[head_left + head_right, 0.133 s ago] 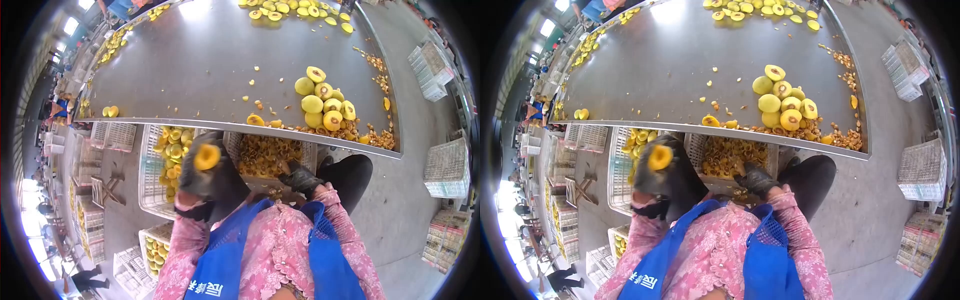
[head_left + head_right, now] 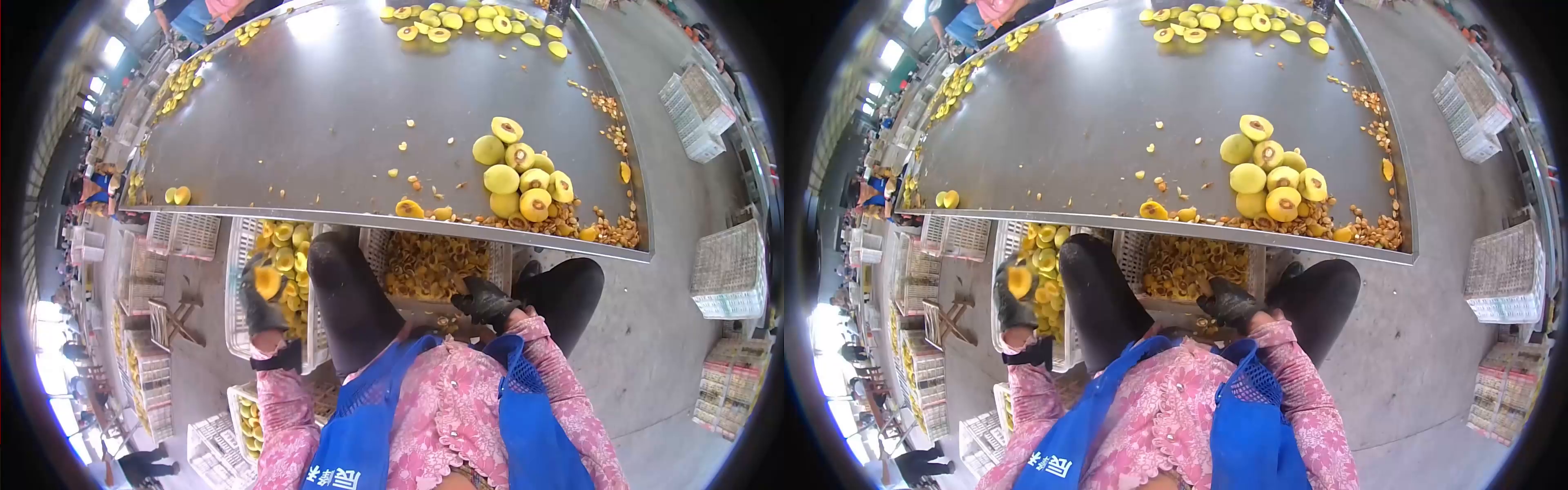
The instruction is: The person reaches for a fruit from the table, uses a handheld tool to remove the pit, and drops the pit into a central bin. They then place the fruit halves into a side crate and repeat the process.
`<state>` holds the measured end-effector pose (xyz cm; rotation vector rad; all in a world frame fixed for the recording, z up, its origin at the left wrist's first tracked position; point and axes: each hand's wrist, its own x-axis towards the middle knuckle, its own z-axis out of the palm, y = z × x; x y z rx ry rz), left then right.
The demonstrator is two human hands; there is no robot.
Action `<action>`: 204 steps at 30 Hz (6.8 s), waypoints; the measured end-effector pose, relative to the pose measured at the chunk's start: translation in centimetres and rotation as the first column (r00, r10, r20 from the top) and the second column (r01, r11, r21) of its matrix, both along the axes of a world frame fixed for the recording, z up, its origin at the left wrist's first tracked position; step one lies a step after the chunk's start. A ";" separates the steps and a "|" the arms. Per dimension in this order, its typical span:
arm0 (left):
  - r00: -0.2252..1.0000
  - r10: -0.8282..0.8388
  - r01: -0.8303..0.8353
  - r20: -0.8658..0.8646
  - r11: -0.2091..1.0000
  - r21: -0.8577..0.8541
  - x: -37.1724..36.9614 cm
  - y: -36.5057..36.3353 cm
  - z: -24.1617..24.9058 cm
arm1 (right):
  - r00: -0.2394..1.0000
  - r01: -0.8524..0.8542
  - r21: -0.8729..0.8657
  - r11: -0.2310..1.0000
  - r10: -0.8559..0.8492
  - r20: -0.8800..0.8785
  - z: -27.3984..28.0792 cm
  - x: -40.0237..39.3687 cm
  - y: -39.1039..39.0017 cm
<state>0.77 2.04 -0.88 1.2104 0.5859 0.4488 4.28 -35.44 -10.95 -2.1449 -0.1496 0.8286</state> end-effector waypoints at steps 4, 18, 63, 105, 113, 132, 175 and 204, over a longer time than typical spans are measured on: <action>0.938 0.247 -0.212 -0.242 0.964 0.161 -2.7 7.7 -8.1 | 0.990 0.004 0.015 1.000 -0.002 -0.139 0.8 0.8 0.0; 0.994 -0.029 0.090 -0.108 0.772 0.629 12.0 4.3 -0.3 | 0.940 0.142 0.135 0.981 -0.091 -0.329 -1.2 1.0 -0.3; 0.596 -0.792 0.711 0.133 0.597 0.370 8.1 -22.1 2.3 | 0.889 0.448 0.471 0.760 -0.323 -0.326 14.7 -0.6 -0.3; 0.455 -0.890 0.582 0.025 0.318 0.748 8.0 -19.9 -5.0 | 0.938 -0.113 0.500 0.859 -0.074 0.339 6.7 -0.7 -1.5; 0.317 -0.942 0.930 0.112 0.286 -0.230 8.2 -20.6 -2.2 | 0.994 0.038 0.525 0.850 0.022 -0.108 8.1 -0.4 -1.4; 0.541 -0.817 0.515 0.200 0.510 0.688 7.1 -21.6 -3.1 | 0.787 0.407 0.605 0.684 0.073 -0.612 11.3 -0.4 -0.6; 0.163 -0.833 0.389 -0.528 -0.438 0.810 27.7 -25.7 -3.6 | 0.561 0.731 0.385 0.564 -0.175 -0.809 3.5 -0.8 -3.9; 0.536 -0.844 0.583 0.014 0.382 0.717 7.7 -19.8 -0.3 | 0.946 0.111 0.301 0.947 -0.193 0.261 11.7 -0.1 -0.9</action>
